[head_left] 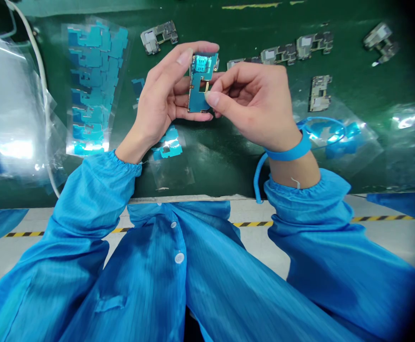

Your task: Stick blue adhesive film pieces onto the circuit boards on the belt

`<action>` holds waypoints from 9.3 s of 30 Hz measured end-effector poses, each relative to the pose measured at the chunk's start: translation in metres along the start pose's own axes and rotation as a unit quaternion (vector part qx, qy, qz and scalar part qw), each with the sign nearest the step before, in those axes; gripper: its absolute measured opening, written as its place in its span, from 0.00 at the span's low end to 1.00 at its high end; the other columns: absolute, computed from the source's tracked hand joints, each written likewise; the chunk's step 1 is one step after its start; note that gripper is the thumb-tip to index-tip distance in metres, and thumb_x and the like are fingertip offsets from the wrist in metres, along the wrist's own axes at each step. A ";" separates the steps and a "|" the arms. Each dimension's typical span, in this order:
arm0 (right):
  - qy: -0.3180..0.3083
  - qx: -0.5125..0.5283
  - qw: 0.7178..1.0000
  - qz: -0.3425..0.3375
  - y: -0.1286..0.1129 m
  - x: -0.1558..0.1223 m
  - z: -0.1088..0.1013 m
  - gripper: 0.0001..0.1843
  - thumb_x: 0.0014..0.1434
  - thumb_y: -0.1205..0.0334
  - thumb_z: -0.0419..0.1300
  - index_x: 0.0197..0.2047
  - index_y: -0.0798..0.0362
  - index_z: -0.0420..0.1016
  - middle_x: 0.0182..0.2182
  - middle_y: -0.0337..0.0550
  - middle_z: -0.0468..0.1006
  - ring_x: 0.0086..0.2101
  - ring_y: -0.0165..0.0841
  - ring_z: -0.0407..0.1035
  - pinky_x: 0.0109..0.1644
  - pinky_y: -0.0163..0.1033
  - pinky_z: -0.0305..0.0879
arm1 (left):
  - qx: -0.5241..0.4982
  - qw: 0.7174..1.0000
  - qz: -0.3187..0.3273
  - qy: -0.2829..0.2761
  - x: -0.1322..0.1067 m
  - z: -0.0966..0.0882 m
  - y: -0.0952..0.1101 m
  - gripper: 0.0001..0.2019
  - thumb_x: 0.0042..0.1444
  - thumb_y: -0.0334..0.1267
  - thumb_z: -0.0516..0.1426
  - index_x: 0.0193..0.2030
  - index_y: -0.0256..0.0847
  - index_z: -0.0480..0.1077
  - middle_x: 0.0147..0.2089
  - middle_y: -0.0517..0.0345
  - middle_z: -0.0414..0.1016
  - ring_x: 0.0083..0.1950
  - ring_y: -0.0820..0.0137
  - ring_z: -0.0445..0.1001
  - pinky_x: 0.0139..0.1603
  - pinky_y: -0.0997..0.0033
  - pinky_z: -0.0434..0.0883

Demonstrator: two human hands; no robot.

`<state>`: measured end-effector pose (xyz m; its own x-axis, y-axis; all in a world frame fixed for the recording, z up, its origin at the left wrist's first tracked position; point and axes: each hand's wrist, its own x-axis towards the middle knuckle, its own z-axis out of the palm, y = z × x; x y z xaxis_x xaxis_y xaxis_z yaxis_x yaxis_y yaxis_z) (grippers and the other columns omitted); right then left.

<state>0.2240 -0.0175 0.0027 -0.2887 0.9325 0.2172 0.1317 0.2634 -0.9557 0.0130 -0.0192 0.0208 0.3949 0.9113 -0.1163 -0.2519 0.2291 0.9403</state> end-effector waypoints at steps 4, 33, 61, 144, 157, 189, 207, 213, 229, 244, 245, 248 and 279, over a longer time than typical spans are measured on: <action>-0.006 -0.022 1.000 0.004 0.002 0.001 -0.001 0.22 0.63 0.38 0.78 0.35 0.46 0.80 0.36 0.41 0.83 0.39 0.36 0.76 0.42 0.43 0.79 | 0.003 1.000 0.001 0.001 0.007 -0.006 -0.009 0.22 0.66 0.61 0.64 0.60 0.55 0.78 0.57 0.63 0.90 0.50 0.52 0.92 0.48 0.54 0.92; 0.012 -0.009 0.999 0.041 0.000 -0.002 0.002 0.30 0.57 0.24 0.75 0.35 0.43 0.78 0.37 0.45 0.83 0.42 0.44 0.80 0.46 0.51 0.85 | -0.040 0.998 0.005 -0.039 0.014 -0.015 -0.015 0.35 0.58 0.69 0.66 0.64 0.50 0.77 0.53 0.57 0.92 0.49 0.47 0.91 0.46 0.50 0.91; 0.010 -0.027 0.999 0.039 0.000 -0.003 0.000 0.25 0.61 0.33 0.77 0.34 0.45 0.78 0.35 0.42 0.82 0.36 0.40 0.77 0.45 0.49 0.84 | 0.024 0.997 0.062 -0.030 0.012 -0.015 -0.028 0.33 0.60 0.59 0.71 0.69 0.52 0.75 0.55 0.56 0.90 0.53 0.48 0.91 0.51 0.48 0.92; -0.032 0.020 0.998 0.056 0.007 -0.003 0.027 0.31 0.68 0.28 0.69 0.34 0.49 0.77 0.27 0.37 0.78 0.28 0.31 0.72 0.37 0.42 0.71 | -0.008 0.993 0.045 0.104 0.005 -0.005 -0.012 0.21 0.62 0.53 0.75 0.53 0.40 0.82 0.52 0.50 0.91 0.42 0.64 0.91 0.37 0.70 0.88; -0.004 -0.453 0.887 0.086 0.017 0.236 0.020 0.14 0.73 0.64 0.65 0.56 0.64 0.83 0.50 0.59 0.85 0.54 0.46 0.79 0.67 0.51 0.70 | 0.024 0.948 0.139 0.286 0.025 -0.039 -0.009 0.19 0.62 0.31 0.68 0.59 0.44 0.77 0.44 0.57 0.88 0.35 0.73 0.81 0.45 0.72 0.80; -0.207 -0.395 0.894 -0.039 -0.007 -0.047 0.056 0.32 0.77 0.39 0.62 0.76 0.44 0.75 0.79 0.53 0.71 0.76 0.58 0.62 0.75 0.68 0.62 | -0.107 0.982 0.026 0.151 0.041 -0.037 -0.032 0.08 0.80 0.44 0.57 0.55 0.44 0.69 0.49 0.49 0.90 0.43 0.70 0.88 0.55 0.67 0.83; -0.132 -0.317 0.868 -0.360 -0.074 -0.037 0.024 0.07 0.76 0.70 0.65 0.49 0.51 0.85 0.39 0.43 0.88 0.38 0.36 0.76 0.41 0.44 0.73 | -0.065 0.996 0.042 0.054 0.033 -0.042 -0.029 0.28 0.71 0.49 0.65 0.73 0.45 0.66 0.57 0.49 0.90 0.50 0.65 0.90 0.55 0.64 0.85; 0.090 0.018 0.996 -0.021 -0.005 0.031 0.012 0.16 0.60 0.50 0.83 0.38 0.46 0.83 0.30 0.34 0.83 0.29 0.30 0.79 0.36 0.38 0.78 | -0.061 0.994 0.057 0.068 0.031 -0.036 -0.028 0.35 0.67 0.54 0.68 0.76 0.49 0.64 0.51 0.54 0.89 0.45 0.65 0.89 0.46 0.66 0.86; 0.089 -0.113 0.986 -0.080 0.024 0.030 0.005 0.13 0.71 0.49 0.73 0.39 0.47 0.84 0.33 0.38 0.82 0.33 0.32 0.74 0.40 0.43 0.72 | 0.088 0.980 0.147 0.099 0.035 -0.045 -0.045 0.37 0.64 0.58 0.72 0.74 0.51 0.68 0.45 0.56 0.87 0.36 0.69 0.86 0.41 0.69 0.83; 0.016 0.054 0.997 0.053 0.009 0.025 0.017 0.33 0.58 0.24 0.75 0.36 0.47 0.78 0.32 0.38 0.77 0.33 0.32 0.74 0.42 0.45 0.81 | 0.047 0.996 0.047 0.061 0.023 -0.039 -0.029 0.30 0.70 0.60 0.66 0.73 0.53 0.70 0.55 0.54 0.88 0.50 0.62 0.90 0.47 0.64 0.89; 0.012 0.053 0.997 0.061 0.008 0.025 0.018 0.33 0.57 0.24 0.75 0.36 0.46 0.78 0.32 0.39 0.76 0.35 0.34 0.76 0.46 0.46 0.82 | 0.048 0.996 0.039 0.061 0.022 -0.037 -0.027 0.29 0.70 0.59 0.66 0.72 0.53 0.71 0.53 0.54 0.89 0.51 0.61 0.90 0.48 0.63 0.89; 0.004 0.047 0.996 0.077 0.005 0.023 0.018 0.32 0.57 0.24 0.75 0.34 0.46 0.79 0.31 0.40 0.76 0.43 0.39 0.80 0.53 0.50 0.84 | 0.043 0.997 0.001 0.059 0.018 -0.031 -0.017 0.24 0.72 0.58 0.63 0.69 0.53 0.74 0.53 0.54 0.88 0.54 0.58 0.90 0.50 0.60 0.90; -0.018 0.042 0.997 0.059 0.020 0.022 0.014 0.26 0.59 0.31 0.78 0.35 0.44 0.79 0.32 0.39 0.82 0.31 0.30 0.75 0.46 0.47 0.84 | -0.051 0.999 -0.012 0.008 0.016 -0.026 -0.002 0.14 0.76 0.46 0.57 0.59 0.44 0.77 0.50 0.53 0.88 0.46 0.57 0.91 0.46 0.53 0.91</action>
<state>0.2076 0.0048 -0.0147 -0.3103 0.9458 0.0962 0.0871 0.1291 -0.9878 -0.0025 0.0039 0.0085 0.3883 0.9103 -0.1433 -0.3319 0.2832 0.8998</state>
